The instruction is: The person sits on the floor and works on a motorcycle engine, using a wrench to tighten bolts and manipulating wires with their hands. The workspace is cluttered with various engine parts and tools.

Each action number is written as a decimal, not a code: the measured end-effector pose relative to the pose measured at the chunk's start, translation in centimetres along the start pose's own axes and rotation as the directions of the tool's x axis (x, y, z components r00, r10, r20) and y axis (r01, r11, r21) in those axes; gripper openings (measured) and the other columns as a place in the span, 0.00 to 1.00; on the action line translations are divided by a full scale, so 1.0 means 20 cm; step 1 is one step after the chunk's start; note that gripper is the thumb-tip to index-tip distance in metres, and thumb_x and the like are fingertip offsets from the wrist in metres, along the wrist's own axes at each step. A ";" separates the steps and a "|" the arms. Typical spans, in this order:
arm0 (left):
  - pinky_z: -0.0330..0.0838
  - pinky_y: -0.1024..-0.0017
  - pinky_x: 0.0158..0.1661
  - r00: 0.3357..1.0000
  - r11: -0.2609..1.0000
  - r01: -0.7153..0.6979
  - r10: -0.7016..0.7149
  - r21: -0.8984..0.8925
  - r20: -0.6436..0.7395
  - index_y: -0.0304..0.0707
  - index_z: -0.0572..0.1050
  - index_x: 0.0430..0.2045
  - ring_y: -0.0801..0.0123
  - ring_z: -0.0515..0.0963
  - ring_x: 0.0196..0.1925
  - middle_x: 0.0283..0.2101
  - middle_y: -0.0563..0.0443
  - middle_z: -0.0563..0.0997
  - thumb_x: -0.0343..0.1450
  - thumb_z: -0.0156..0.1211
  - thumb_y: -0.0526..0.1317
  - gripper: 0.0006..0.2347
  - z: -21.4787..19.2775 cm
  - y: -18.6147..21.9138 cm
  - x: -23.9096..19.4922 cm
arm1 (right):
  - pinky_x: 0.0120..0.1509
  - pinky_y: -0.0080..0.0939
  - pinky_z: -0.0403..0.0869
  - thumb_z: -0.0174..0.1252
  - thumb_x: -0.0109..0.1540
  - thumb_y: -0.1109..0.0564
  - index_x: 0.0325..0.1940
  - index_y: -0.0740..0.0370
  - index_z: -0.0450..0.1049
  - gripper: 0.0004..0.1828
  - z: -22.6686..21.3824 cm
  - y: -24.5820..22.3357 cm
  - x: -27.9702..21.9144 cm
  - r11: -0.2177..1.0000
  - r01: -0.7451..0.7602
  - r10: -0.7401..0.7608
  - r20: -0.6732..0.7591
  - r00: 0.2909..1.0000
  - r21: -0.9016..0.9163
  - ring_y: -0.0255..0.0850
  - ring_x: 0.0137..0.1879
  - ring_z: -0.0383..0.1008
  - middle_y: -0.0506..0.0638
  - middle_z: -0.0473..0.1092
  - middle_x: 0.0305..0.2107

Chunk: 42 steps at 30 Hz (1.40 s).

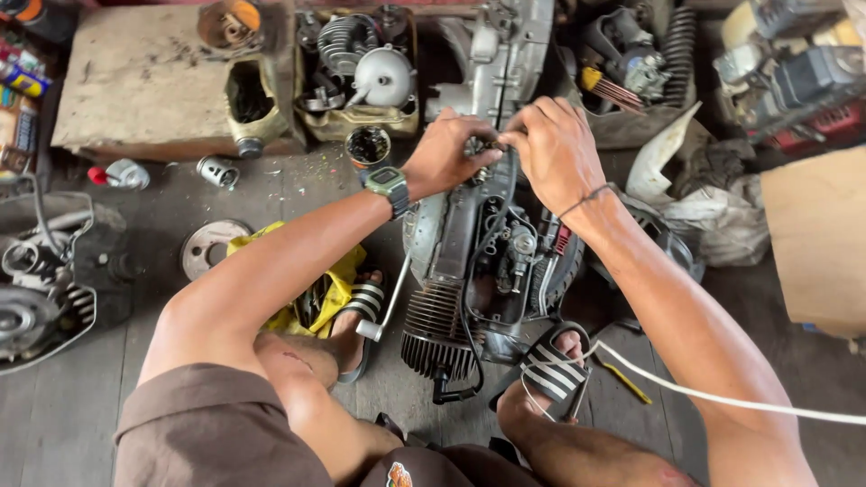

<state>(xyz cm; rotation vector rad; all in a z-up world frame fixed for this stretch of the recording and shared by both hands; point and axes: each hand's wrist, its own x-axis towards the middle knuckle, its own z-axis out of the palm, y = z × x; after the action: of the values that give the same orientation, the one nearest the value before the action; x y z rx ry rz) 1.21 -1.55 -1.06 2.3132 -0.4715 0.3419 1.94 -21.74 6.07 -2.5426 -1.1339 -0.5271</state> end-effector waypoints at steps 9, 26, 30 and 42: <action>0.74 0.71 0.43 1.000 0.997 -0.023 0.025 -0.077 0.018 0.42 0.82 0.40 0.65 0.76 0.37 0.37 0.53 0.87 0.65 0.68 0.37 0.10 -0.12 0.11 0.01 | 0.23 0.38 0.61 0.71 0.61 0.64 0.35 0.70 0.81 0.06 -0.11 0.02 0.04 0.903 -0.234 0.240 0.030 0.970 0.360 0.36 0.20 0.59 0.54 0.74 0.25; 0.72 0.72 0.33 0.974 0.980 0.175 -0.157 -0.100 0.165 0.46 0.82 0.43 0.64 0.72 0.41 0.41 0.45 0.77 0.70 0.62 0.48 0.13 -0.26 0.08 0.05 | 0.30 0.32 0.70 0.65 0.65 0.59 0.43 0.68 0.81 0.07 -0.06 0.12 0.01 0.816 -0.393 0.344 0.192 0.919 0.423 0.33 0.24 0.69 0.51 0.79 0.28; 0.73 0.71 0.34 0.984 0.982 0.134 -0.116 -0.131 0.139 0.43 0.84 0.40 0.65 0.74 0.38 0.35 0.46 0.79 0.71 0.63 0.43 0.09 -0.27 0.09 0.04 | 0.36 0.28 0.71 0.61 0.66 0.67 0.43 0.72 0.79 0.04 -0.06 0.14 -0.02 0.714 -0.398 0.350 0.198 0.916 0.576 0.32 0.31 0.73 0.50 0.78 0.30; 0.75 0.66 0.40 0.998 0.982 0.059 -0.058 -0.180 0.014 0.40 0.82 0.32 0.65 0.76 0.38 0.34 0.47 0.82 0.71 0.65 0.46 0.09 -0.22 0.08 0.05 | 0.44 0.25 0.74 0.64 0.67 0.62 0.55 0.73 0.74 0.15 -0.05 0.08 0.01 0.513 -0.349 0.297 0.219 0.929 0.784 0.32 0.38 0.74 0.54 0.76 0.39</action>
<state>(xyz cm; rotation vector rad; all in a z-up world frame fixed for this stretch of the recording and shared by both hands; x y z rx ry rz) 0.96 0.30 3.25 2.1482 -0.4203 0.2498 3.13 -23.13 6.89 -1.8354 -0.6292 0.1760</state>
